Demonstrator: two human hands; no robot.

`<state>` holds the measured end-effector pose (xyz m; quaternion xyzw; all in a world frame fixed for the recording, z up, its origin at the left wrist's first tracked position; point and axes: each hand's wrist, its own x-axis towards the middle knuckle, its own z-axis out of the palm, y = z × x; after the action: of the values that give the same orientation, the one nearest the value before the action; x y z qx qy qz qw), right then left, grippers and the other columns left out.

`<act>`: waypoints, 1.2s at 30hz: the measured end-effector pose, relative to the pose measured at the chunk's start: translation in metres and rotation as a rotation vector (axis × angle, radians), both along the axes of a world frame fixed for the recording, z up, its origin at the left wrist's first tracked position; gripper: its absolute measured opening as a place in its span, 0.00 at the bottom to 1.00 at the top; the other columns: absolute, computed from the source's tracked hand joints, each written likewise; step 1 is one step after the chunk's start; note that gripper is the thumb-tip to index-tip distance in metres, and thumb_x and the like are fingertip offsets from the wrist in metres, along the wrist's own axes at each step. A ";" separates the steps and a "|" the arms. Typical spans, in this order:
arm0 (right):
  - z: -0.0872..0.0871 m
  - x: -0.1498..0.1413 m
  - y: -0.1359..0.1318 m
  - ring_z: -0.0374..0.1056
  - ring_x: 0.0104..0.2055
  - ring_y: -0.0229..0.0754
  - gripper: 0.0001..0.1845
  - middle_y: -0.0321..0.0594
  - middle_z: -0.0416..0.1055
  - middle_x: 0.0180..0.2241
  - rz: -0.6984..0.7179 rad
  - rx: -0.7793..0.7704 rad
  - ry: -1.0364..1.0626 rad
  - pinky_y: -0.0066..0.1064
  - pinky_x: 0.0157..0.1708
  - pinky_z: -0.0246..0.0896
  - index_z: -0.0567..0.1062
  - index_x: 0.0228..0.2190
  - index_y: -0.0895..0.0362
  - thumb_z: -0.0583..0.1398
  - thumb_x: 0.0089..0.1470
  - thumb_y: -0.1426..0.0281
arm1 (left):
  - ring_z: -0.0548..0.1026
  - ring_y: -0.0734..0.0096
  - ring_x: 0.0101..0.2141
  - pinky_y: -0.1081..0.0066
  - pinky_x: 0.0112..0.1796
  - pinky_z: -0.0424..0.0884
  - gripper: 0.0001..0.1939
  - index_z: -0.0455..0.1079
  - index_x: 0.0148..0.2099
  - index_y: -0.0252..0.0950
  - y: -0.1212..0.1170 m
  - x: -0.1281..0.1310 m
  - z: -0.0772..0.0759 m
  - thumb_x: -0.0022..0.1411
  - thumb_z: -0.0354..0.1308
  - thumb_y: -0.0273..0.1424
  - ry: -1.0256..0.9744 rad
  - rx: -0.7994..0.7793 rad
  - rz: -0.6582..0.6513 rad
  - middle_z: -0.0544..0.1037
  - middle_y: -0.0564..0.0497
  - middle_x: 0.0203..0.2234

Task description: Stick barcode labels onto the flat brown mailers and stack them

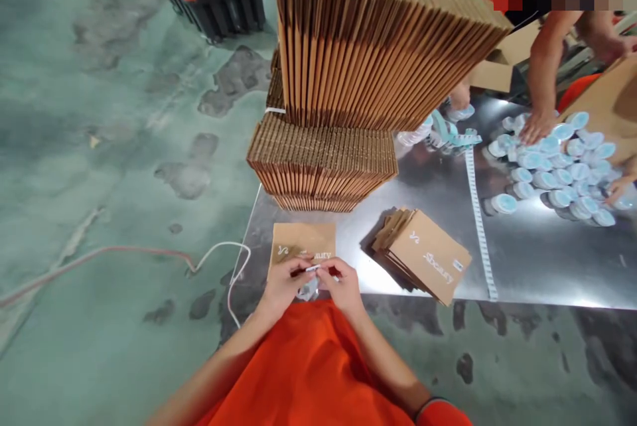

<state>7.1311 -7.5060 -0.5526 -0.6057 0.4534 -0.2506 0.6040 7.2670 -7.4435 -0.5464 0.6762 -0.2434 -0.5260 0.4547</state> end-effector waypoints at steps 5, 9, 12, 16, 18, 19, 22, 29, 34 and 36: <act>-0.010 0.002 0.001 0.60 0.25 0.35 0.10 0.32 0.66 0.22 -0.019 0.124 -0.045 0.27 0.27 0.57 0.74 0.29 0.56 0.63 0.46 0.63 | 0.66 0.74 0.21 0.74 0.24 0.61 0.14 0.69 0.25 0.36 0.003 -0.001 -0.003 0.51 0.56 0.42 -0.081 0.036 -0.012 0.69 0.56 0.17; -0.015 0.003 0.003 0.60 0.23 0.34 0.10 0.32 0.67 0.21 0.005 0.145 -0.023 0.27 0.25 0.57 0.73 0.26 0.56 0.63 0.47 0.62 | 0.60 0.75 0.20 0.74 0.23 0.55 0.17 0.64 0.21 0.37 0.005 0.000 -0.012 0.52 0.53 0.44 -0.230 0.027 -0.078 0.61 0.58 0.14; -0.024 0.004 0.002 0.61 0.24 0.36 0.10 0.33 0.68 0.22 -0.023 0.121 -0.012 0.27 0.26 0.58 0.74 0.26 0.56 0.62 0.47 0.62 | 0.58 0.75 0.19 0.73 0.23 0.53 0.20 0.59 0.17 0.38 0.007 0.002 -0.023 0.52 0.51 0.46 -0.317 0.040 -0.129 0.59 0.58 0.13; -0.051 0.001 -0.022 0.64 0.28 0.37 0.11 0.36 0.70 0.25 -0.157 -0.013 0.099 0.29 0.31 0.60 0.74 0.26 0.57 0.60 0.48 0.62 | 0.61 0.73 0.20 0.72 0.24 0.55 0.20 0.60 0.17 0.38 0.012 0.004 -0.046 0.51 0.52 0.46 -0.303 0.081 -0.122 0.62 0.56 0.13; -0.071 0.000 -0.042 0.63 0.28 0.37 0.12 0.36 0.69 0.24 -0.213 -0.046 0.207 0.29 0.32 0.60 0.72 0.23 0.58 0.59 0.48 0.61 | 0.66 0.70 0.22 0.71 0.26 0.59 0.17 0.66 0.21 0.37 0.014 0.007 -0.060 0.51 0.52 0.45 -0.270 0.090 -0.104 0.69 0.53 0.17; -0.082 0.001 -0.051 0.62 0.27 0.37 0.13 0.35 0.68 0.22 -0.225 -0.049 0.253 0.29 0.31 0.59 0.71 0.22 0.58 0.58 0.47 0.61 | 0.68 0.69 0.24 0.70 0.26 0.61 0.17 0.69 0.24 0.36 0.016 0.009 -0.067 0.51 0.51 0.44 -0.254 0.096 -0.097 0.72 0.51 0.19; -0.109 0.005 -0.072 0.60 0.24 0.36 0.14 0.32 0.63 0.17 -0.216 -0.043 0.316 0.28 0.28 0.57 0.67 0.18 0.56 0.58 0.46 0.60 | 0.71 0.67 0.25 0.69 0.26 0.64 0.17 0.73 0.29 0.35 0.018 0.016 -0.089 0.51 0.52 0.43 -0.211 0.126 -0.071 0.77 0.48 0.24; -0.132 0.012 -0.083 0.62 0.24 0.38 0.11 0.33 0.67 0.17 -0.129 -0.068 0.423 0.28 0.28 0.57 0.66 0.16 0.55 0.58 0.43 0.65 | 0.71 0.67 0.25 0.70 0.26 0.65 0.14 0.74 0.30 0.33 0.021 0.022 -0.128 0.50 0.55 0.39 -0.189 0.197 -0.064 0.74 0.51 0.22; -0.136 0.010 -0.083 0.66 0.26 0.40 0.08 0.35 0.71 0.21 -0.116 -0.105 0.549 0.28 0.30 0.58 0.69 0.18 0.55 0.57 0.44 0.67 | 0.71 0.68 0.26 0.70 0.27 0.66 0.12 0.74 0.30 0.34 0.021 0.022 -0.139 0.52 0.54 0.37 -0.204 0.200 -0.071 0.74 0.52 0.22; -0.136 0.011 -0.082 0.67 0.27 0.40 0.08 0.35 0.73 0.23 -0.114 -0.112 0.603 0.27 0.30 0.58 0.71 0.19 0.55 0.57 0.45 0.67 | 0.71 0.68 0.27 0.70 0.29 0.66 0.11 0.73 0.29 0.35 0.021 0.022 -0.141 0.52 0.54 0.37 -0.213 0.199 -0.070 0.74 0.52 0.23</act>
<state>7.1420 -7.5884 -0.6890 -0.6586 0.6308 -0.1177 0.3931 7.2892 -7.4224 -0.6878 0.7610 -0.2606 -0.4884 0.3383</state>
